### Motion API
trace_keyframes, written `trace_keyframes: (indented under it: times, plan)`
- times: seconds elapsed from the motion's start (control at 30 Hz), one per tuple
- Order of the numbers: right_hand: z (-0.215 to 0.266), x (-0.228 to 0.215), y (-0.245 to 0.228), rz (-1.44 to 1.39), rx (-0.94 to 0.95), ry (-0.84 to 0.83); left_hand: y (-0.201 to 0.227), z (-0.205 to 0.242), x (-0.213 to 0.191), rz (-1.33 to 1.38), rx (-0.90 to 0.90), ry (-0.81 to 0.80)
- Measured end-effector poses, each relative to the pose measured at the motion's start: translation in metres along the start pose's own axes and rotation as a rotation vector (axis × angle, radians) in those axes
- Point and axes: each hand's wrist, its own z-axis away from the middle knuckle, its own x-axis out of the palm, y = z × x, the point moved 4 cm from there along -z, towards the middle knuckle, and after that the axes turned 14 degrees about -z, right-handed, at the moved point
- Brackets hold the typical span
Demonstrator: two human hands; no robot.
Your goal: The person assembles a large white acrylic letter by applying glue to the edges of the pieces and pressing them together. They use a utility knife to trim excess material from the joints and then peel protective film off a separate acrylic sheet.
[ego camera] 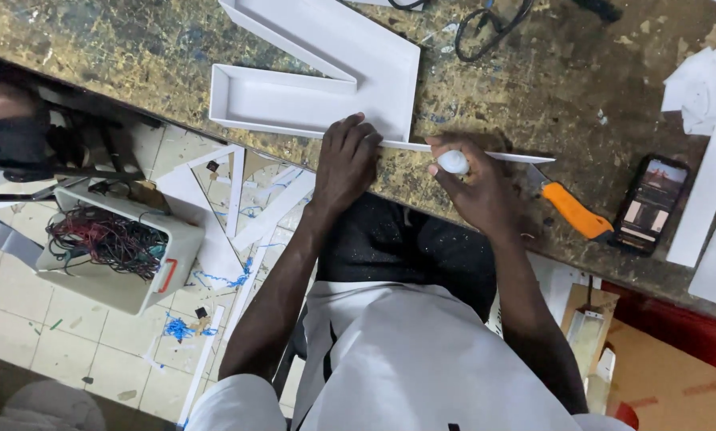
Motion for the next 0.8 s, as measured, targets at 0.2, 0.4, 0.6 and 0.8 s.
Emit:
trace_keyframes:
  times: [0.2, 0.4, 0.6, 0.8]
  plan:
    - [0.003, -0.004, 0.009, 0.009, -0.003, 0.102, -0.003, 0.010, 0.013, 0.008, 0.024, 0.056]
    - [-0.030, -0.024, 0.005, 0.080, 0.087, 0.110, -0.001, 0.002, 0.000, 0.036, 0.030, 0.021]
    - [-0.084, -0.058, 0.047, 0.251, 0.000, 0.111, -0.003, 0.005, -0.003, 0.099, 0.001, -0.202]
    - [-0.094, -0.066, 0.058, 0.404, 0.055, 0.055, -0.008, 0.015, 0.009, 0.172, -0.007, -0.277]
